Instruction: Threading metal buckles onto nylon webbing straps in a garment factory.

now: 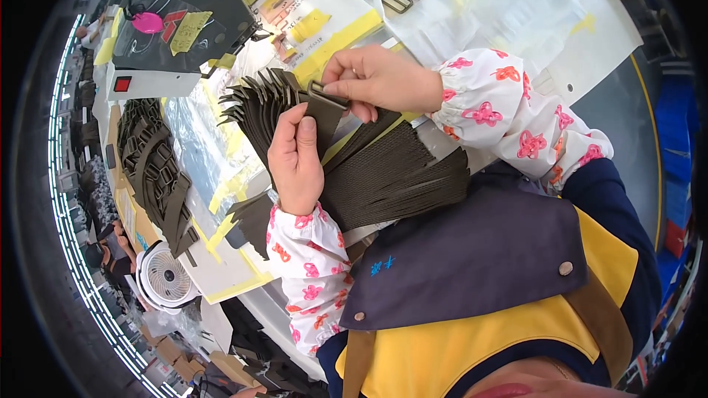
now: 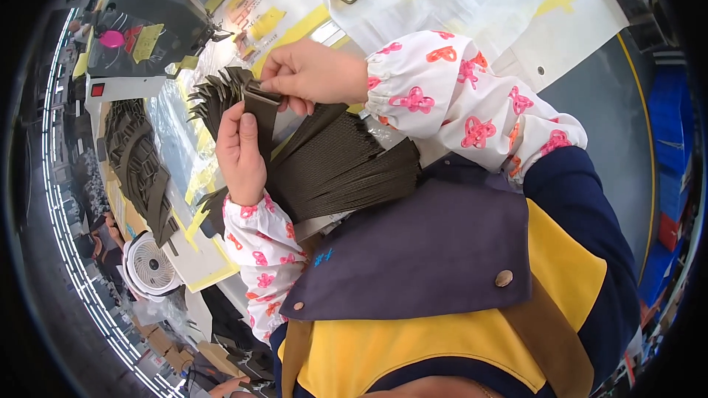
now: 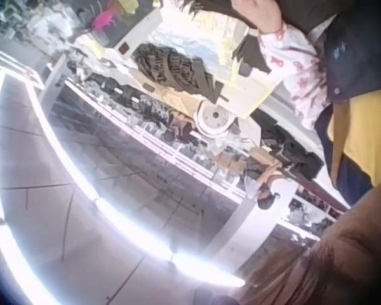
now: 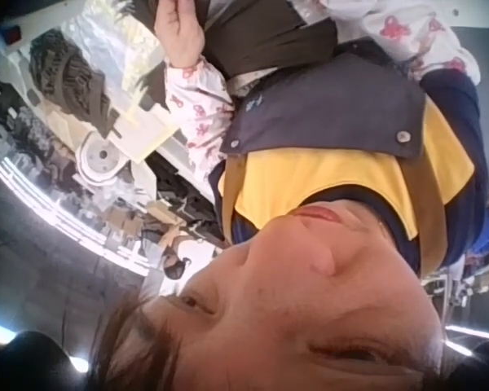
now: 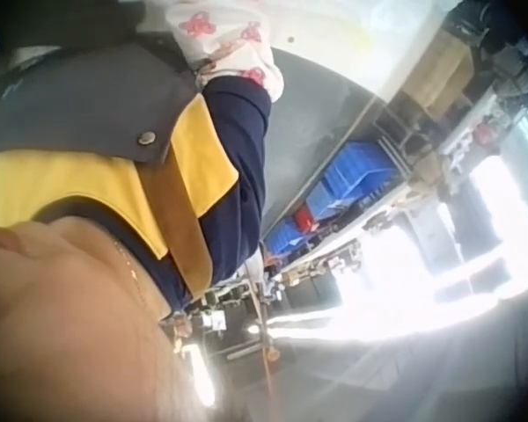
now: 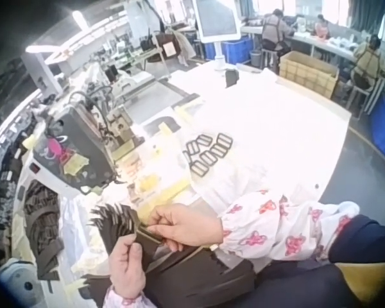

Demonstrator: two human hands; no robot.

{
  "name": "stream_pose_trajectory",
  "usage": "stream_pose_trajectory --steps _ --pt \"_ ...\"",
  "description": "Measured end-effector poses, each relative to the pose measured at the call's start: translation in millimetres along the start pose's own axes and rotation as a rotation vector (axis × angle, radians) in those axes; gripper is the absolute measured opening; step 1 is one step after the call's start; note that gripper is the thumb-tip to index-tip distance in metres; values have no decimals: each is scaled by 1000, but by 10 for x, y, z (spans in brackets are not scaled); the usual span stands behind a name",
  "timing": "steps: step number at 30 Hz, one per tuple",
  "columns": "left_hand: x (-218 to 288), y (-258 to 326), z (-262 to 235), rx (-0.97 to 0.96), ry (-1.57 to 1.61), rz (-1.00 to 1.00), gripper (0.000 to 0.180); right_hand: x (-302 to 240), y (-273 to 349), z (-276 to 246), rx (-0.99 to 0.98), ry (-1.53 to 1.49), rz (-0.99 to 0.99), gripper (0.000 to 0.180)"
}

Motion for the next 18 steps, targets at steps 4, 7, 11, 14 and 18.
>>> stream_pose_trajectory --steps 4,7,11,14,18 --pt "-33 53 3 -18 -76 18 19 54 -46 126 -70 37 42 11" --pt "-63 68 -72 55 272 -36 16 46 -43 146 -101 129 77 13" --pt "174 104 -61 19 -243 189 17 -63 -84 210 -114 263 0 13" --pt "331 149 -123 117 -406 217 13 -204 -147 245 -62 607 -290 12" --pt "226 246 -136 69 -210 -18 8 -51 -300 320 -62 794 -313 15"
Point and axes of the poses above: each hand's wrist, its own y-axis away from the middle knuckle, its own z-axis out of the palm, x = y × z, the point moved 7 cm from there along -y, towards the middle knuckle, and after that the axes turned 10 degrees about -x, right-handed, at the moved point
